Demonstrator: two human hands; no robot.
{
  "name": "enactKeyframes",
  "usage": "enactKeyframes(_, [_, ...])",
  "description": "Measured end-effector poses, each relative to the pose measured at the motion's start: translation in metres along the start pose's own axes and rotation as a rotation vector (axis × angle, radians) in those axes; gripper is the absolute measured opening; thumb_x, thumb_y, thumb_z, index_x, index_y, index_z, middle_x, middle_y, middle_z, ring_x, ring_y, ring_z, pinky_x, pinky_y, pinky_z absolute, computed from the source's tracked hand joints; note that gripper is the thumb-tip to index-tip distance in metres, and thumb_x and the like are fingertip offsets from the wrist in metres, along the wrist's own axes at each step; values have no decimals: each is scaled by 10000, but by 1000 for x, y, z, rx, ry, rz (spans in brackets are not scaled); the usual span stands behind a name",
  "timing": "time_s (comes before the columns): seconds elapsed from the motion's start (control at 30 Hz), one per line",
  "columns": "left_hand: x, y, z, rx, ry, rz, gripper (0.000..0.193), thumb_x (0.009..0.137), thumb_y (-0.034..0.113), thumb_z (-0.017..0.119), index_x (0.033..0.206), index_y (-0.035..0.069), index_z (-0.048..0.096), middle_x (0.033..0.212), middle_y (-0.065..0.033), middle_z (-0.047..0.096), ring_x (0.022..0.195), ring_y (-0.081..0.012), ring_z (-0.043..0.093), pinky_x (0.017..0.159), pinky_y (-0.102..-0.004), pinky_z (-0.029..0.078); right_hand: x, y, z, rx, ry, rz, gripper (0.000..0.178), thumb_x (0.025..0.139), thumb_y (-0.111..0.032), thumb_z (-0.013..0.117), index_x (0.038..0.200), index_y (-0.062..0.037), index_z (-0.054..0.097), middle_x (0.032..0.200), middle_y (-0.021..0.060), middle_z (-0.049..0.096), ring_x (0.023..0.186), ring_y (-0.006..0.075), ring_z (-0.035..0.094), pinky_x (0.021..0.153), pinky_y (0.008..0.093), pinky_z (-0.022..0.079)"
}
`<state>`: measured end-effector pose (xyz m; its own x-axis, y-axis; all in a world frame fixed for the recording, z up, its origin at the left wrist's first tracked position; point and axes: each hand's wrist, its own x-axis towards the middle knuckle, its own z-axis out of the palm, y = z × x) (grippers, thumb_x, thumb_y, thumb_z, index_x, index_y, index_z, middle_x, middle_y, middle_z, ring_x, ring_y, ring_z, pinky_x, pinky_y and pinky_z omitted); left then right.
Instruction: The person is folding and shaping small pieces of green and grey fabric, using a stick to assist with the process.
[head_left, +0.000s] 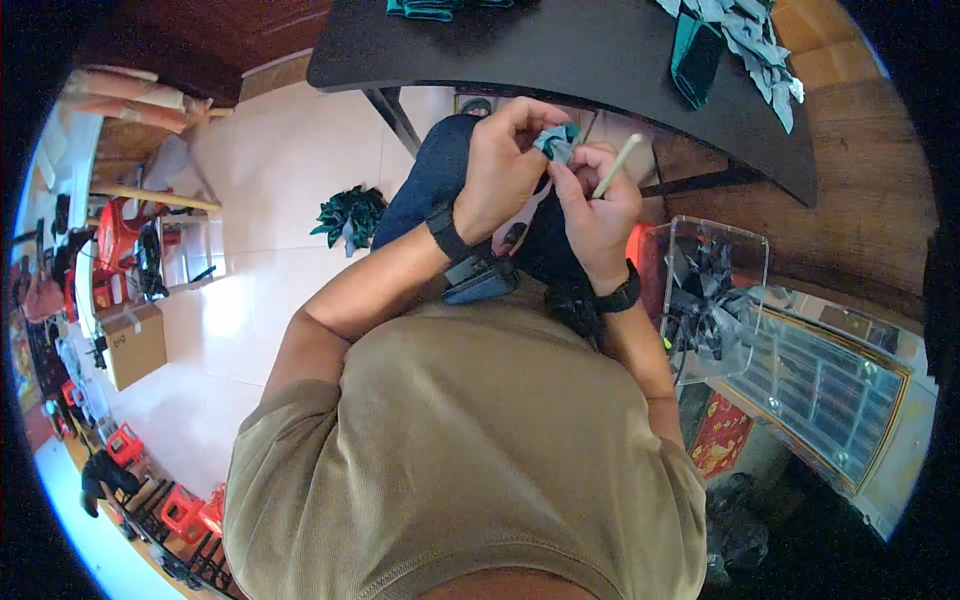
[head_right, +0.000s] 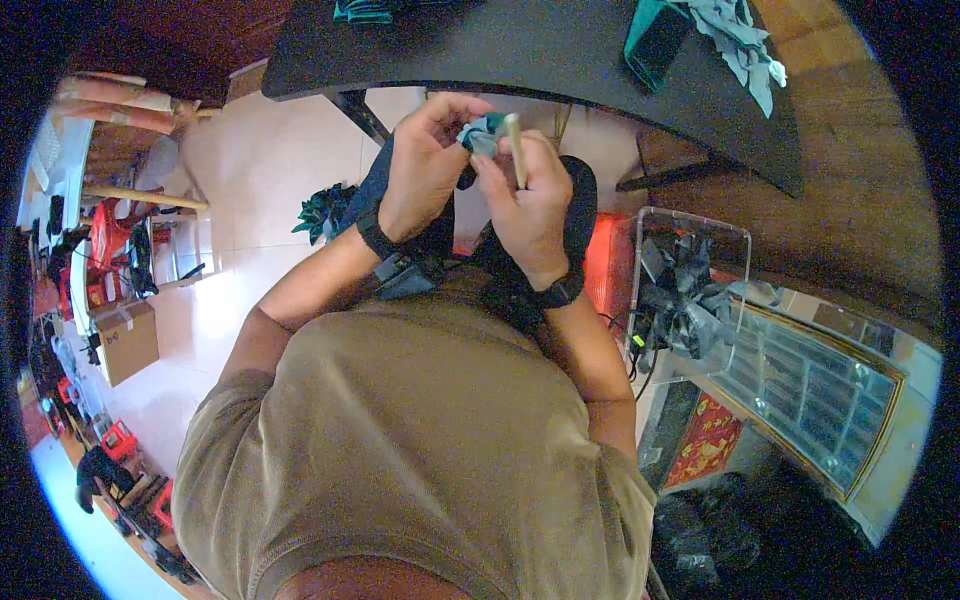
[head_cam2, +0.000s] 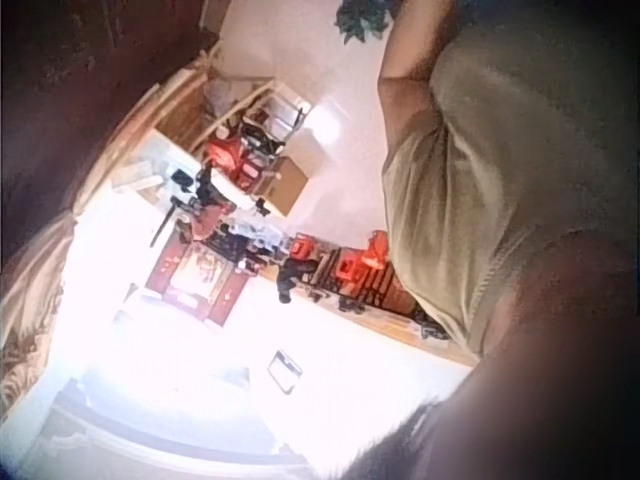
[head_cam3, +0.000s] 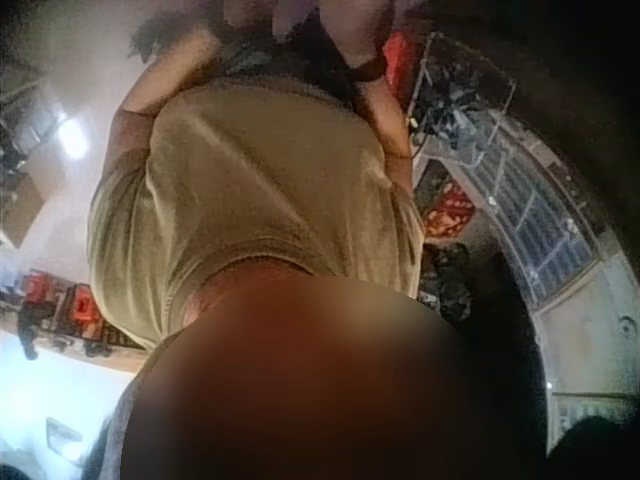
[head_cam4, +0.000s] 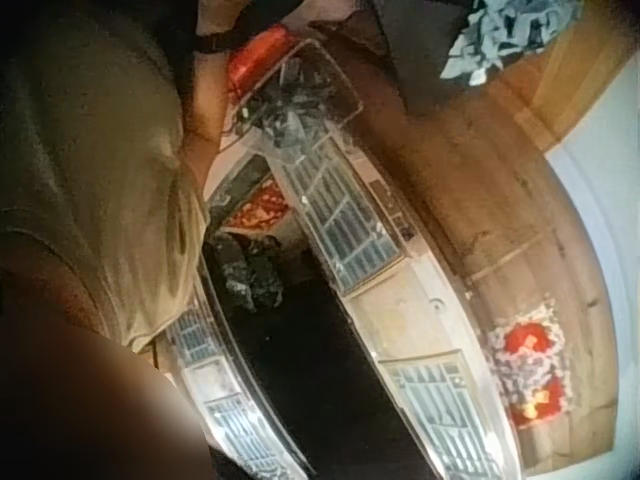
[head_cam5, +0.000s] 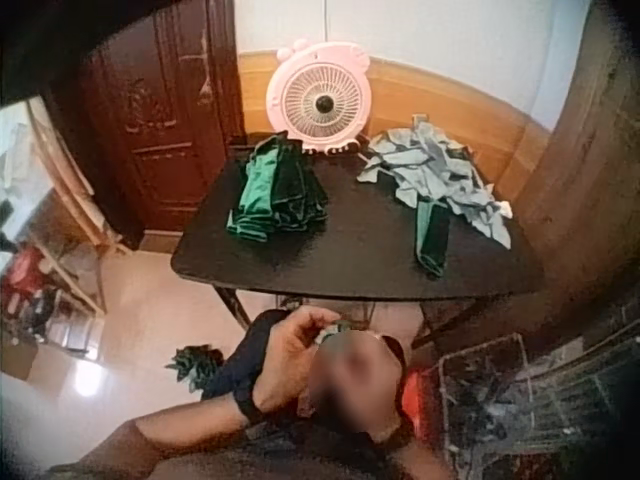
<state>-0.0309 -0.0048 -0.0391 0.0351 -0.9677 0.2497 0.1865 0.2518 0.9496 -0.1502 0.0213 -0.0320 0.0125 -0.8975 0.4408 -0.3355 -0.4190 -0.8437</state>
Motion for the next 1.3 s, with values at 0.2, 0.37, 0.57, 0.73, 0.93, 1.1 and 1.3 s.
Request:
enactKeyframes(0.2, [-8,1,-6,19,51,-120,227,673,-149,533,839,-12,606,778,-12,598,681,-54,536,595,-179,426,-4,14,14,-412,66,-335,215,706,-42,627,879,-35,500,786,122,527,578,298,556,476,377,441])
enactKeyframes(0.37, [-7,-5,-21,-298,-106,-427,97,787,-15,561,869,16,602,763,37,548,700,-44,468,633,-193,378,-1,31,13,-508,81,-329,191,721,-71,618,871,-39,505,802,118,516,564,297,553,467,388,428])
enactKeyframes(0.57, [-3,4,-26,-426,-320,-712,112,874,128,550,869,36,613,763,37,560,681,-41,456,640,-205,362,-1,37,7,-341,59,-334,142,735,-49,588,858,-32,519,786,135,543,570,319,550,491,385,433])
enactKeyframes(0.73, [-1,-5,-30,-548,-291,-713,130,882,155,553,880,44,621,782,29,581,692,-49,467,652,-209,369,-1,19,0,-2,59,114,124,782,-66,644,847,-10,554,724,105,581,627,172,572,561,293,447])
enactKeyframes(0.93, [-4,4,-24,-619,-338,-614,161,898,196,532,896,64,623,828,32,594,765,-57,496,703,-213,384,-4,3,-4,18,21,-17,138,767,-50,653,864,-11,563,714,75,562,598,130,545,548,266,440])
enactKeyframes(1.1, [-8,7,-29,-543,-358,-670,158,885,188,551,954,57,606,861,30,595,787,-70,513,715,-225,396,-3,14,-6,303,87,353,70,779,-28,643,807,-9,581,657,7,549,540,60,488,479,191,381])
enactKeyframes(1.3, [-16,4,-29,-394,-277,-538,303,869,121,564,1154,72,475,916,-14,604,819,-92,548,710,-242,445,-1,14,0,523,133,436,60,803,-42,617,828,-19,567,660,-7,544,520,40,467,454,175,363])
